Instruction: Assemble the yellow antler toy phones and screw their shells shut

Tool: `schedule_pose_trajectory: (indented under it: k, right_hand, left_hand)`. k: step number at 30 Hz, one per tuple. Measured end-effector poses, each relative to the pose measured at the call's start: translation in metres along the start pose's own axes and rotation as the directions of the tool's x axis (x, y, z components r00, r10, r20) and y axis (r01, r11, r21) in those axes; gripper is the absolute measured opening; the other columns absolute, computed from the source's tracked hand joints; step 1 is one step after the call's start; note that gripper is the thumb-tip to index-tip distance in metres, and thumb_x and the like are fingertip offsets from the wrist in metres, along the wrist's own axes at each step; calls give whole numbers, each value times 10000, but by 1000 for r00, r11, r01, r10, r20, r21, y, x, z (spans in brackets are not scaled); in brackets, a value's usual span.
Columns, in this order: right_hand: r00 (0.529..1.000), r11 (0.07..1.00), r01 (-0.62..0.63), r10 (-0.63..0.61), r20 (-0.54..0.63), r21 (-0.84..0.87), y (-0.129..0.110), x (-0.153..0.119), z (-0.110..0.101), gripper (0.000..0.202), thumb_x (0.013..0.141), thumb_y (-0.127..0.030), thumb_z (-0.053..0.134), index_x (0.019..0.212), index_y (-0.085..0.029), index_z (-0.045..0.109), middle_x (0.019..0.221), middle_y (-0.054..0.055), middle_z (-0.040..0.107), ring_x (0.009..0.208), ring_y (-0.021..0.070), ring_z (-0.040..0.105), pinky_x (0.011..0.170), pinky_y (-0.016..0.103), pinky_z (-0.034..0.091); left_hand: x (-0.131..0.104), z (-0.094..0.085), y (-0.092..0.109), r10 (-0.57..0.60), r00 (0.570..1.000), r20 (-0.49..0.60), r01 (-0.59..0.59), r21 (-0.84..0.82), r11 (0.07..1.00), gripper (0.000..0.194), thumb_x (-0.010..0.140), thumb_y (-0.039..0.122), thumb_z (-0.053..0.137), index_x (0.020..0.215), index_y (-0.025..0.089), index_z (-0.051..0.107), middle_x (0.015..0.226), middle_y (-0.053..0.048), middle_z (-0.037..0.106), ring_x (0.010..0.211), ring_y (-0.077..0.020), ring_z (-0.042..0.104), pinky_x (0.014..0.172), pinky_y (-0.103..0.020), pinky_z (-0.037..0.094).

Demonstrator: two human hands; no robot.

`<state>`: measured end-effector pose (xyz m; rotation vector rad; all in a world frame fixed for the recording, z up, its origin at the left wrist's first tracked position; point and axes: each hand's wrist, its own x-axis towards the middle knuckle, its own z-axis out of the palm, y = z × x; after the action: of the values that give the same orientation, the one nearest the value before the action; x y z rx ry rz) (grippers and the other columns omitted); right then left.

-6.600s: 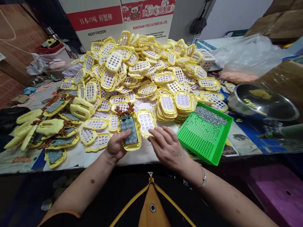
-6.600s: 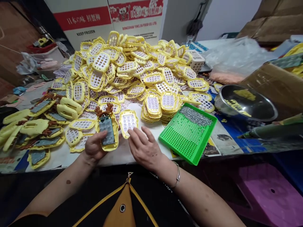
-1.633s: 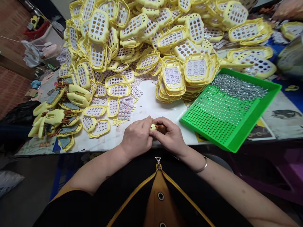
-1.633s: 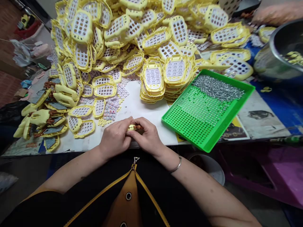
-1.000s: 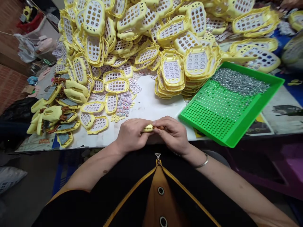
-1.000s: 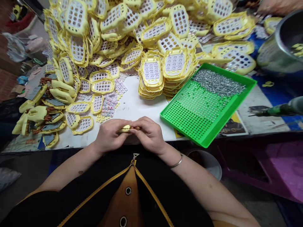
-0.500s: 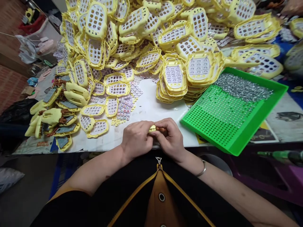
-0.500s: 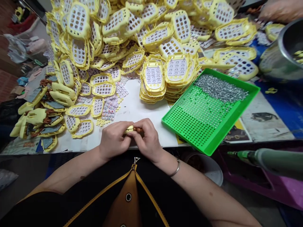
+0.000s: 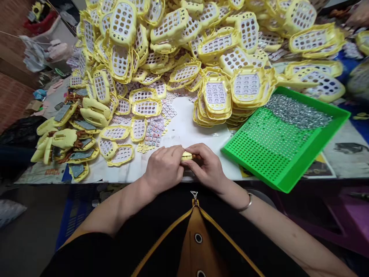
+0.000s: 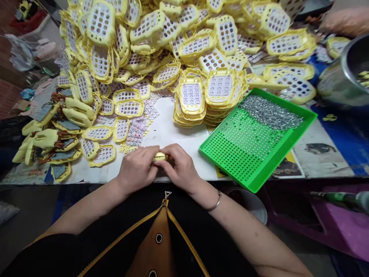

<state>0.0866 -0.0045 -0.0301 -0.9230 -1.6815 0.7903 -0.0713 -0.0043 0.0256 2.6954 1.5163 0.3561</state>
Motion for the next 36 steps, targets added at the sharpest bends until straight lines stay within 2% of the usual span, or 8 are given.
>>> schedule_pose_trajectory:
  k: [7,9,14,18,24,27,30,36]
  right_hand:
    - [997,999,-1,-3,-75,-42,2,8,7,54,845,-211,595,838,-201,542,711,-16,487,641,123,479,577,264,412]
    - [998,1000,-18,16,-65,-25,1,9,6,89,833,-231,614,792,-200,542,686,-24,469,623,119,463,564,262,396]
    - [989,991,-131,132,-59,17,0,5,1,80,835,-247,638,872,-192,595,742,-4,558,673,123,531,604,259,443]
    - [973,972,-215,221,-66,91,4,5,-1,108,811,-255,667,885,-197,613,776,2,604,673,121,561,620,258,474]
    - [990,981,-139,138,20,137,4,8,2,158,797,-297,696,897,-204,619,852,31,643,787,151,609,654,262,495]
    - [986,978,-161,152,70,133,3,9,7,133,831,-297,659,909,-204,605,792,10,635,700,128,585,633,253,485]
    - [994,993,-90,86,61,74,2,12,10,94,847,-280,637,858,-202,585,702,-18,575,625,109,515,591,239,447]
    - [998,997,69,-69,-3,-34,0,21,17,114,866,-250,586,781,-202,526,655,-16,513,604,122,470,580,264,415]
  left_hand:
    - [8,9,-2,21,997,-72,-21,8,1000,171,691,140,476,779,168,620,670,-54,649,620,-210,605,559,-318,442]
    - [8,8,-4,10,998,-62,-11,-22,1000,189,701,140,481,810,159,634,692,-62,658,647,-219,617,580,-327,459]
    - [0,-3,-18,10,1000,1,-10,-142,990,235,821,226,556,1034,163,631,911,-62,726,834,-227,667,822,-387,497]
    - [-7,-8,-29,-28,999,25,32,-169,985,258,878,250,524,1107,158,602,1018,-85,716,921,-221,661,790,-348,517]
    - [-1,-5,-19,-8,995,98,17,-95,995,417,833,237,554,1242,151,549,1111,-106,700,1030,-261,641,1065,-510,348]
    - [7,-6,-15,-7,993,118,17,-82,996,442,803,234,560,1236,148,564,1095,-110,709,995,-267,658,1056,-518,361]
    - [11,-5,-16,34,993,113,-20,-118,993,412,768,178,539,1174,156,604,1036,-85,733,938,-246,681,1017,-484,416]
    - [9,7,-19,22,997,-73,-35,-183,982,420,701,142,484,1087,159,650,970,-66,757,833,-213,709,916,-401,510]
